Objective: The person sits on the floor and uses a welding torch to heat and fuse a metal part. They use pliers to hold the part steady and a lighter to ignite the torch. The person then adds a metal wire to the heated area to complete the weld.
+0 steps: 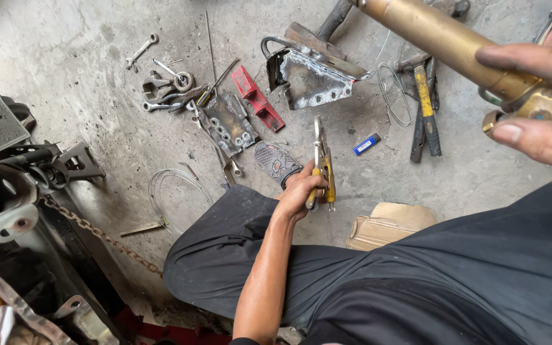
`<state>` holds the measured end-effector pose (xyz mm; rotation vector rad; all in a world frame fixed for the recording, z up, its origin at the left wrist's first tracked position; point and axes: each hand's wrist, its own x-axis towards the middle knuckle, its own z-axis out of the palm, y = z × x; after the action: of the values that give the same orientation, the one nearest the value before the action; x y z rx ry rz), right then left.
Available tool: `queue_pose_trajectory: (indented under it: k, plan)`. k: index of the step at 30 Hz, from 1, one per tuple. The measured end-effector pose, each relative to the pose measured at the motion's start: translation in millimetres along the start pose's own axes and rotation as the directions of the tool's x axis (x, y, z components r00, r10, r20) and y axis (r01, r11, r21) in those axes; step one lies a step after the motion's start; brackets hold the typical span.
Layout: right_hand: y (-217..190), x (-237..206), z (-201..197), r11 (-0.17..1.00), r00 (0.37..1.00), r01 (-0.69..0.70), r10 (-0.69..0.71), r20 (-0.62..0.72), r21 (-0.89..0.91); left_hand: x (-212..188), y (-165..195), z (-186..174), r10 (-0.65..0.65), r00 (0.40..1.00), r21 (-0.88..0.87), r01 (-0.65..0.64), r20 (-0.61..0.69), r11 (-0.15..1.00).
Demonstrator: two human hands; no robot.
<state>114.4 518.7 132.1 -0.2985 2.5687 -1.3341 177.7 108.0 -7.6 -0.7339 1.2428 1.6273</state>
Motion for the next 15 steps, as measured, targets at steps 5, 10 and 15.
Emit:
queue_pose_trajectory:
  k: [5,10,15]
  plan:
    - [-23,2,-13,0.963,0.962,-0.269,0.268,0.051,0.006,50,-30,18,0.13,0.912,0.572,0.129,-0.389,0.81]
    - [-42,10,-29,0.973,0.972,-0.23,0.23,0.052,-0.001,89,-43,13,0.502,0.759,0.796,0.035,-0.414,0.604]
    - [-23,6,-24,0.95,0.959,-0.281,0.282,0.01,0.139,63,-20,27,0.466,0.809,0.88,0.128,-0.359,0.457]
